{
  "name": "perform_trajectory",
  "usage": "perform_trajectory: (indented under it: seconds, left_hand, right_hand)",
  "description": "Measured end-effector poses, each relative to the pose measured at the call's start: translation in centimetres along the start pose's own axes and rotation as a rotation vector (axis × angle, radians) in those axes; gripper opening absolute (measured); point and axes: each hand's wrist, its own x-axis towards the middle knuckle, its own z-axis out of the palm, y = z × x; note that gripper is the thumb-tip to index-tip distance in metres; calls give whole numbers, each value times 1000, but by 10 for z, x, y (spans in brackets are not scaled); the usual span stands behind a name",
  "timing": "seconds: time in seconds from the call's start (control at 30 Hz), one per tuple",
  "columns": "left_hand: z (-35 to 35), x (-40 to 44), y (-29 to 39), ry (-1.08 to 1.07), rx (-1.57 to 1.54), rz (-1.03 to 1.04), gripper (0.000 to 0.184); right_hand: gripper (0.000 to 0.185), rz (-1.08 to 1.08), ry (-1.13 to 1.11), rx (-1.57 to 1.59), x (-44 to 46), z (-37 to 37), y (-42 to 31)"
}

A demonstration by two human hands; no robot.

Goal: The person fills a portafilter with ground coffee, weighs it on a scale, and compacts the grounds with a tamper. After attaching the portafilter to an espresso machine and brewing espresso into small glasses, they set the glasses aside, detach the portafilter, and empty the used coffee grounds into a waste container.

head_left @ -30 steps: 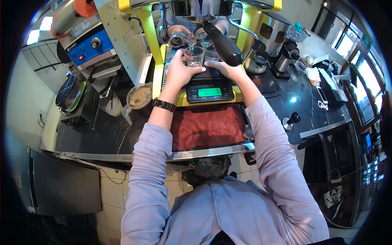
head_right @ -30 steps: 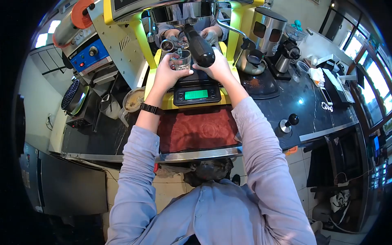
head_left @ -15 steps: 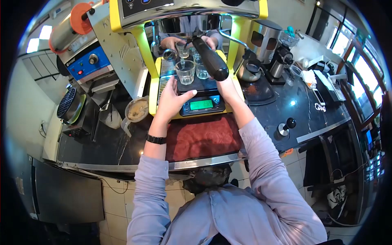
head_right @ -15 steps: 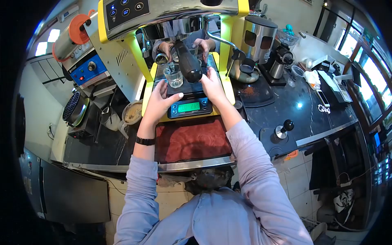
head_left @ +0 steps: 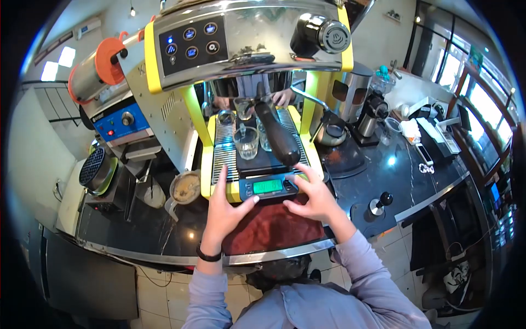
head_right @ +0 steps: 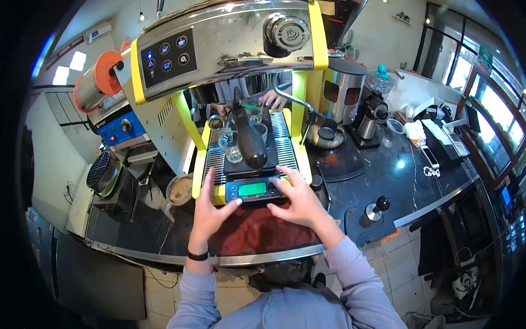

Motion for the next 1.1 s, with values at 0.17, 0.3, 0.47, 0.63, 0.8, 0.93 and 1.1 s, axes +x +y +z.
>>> perform_trajectory:
  seconds: [0.17, 0.3, 0.47, 0.63, 0.8, 0.93, 1.1]
  left_hand:
    - [6, -1, -3, 50, 135, 94, 98]
    - [3, 0, 3, 1, 151, 32, 96]
    - [4, 0, -1, -15, 175, 32, 96]
    - [2, 1, 0, -16, 197, 50, 98]
    - [-9, 0, -9, 3, 71, 62, 99]
    - [-33, 12, 20, 328, -215, 69, 58]
    - [-74, 71, 80, 613, 386, 504, 41]
  right_hand:
    - [42, 9, 75, -25, -3, 13, 12]
    - [43, -48, 41, -95, -6, 14, 18]
    - [45, -76, -26, -195, -7, 15, 19]
    - [53, -54, -16, -182, -6, 15, 18]
    - [66, -16, 156, -102, -14, -9, -9]
    - [38, -45, 303, -152, -37, -18, -10]
    - [15, -100, 355, -140, -58, -19, -6]
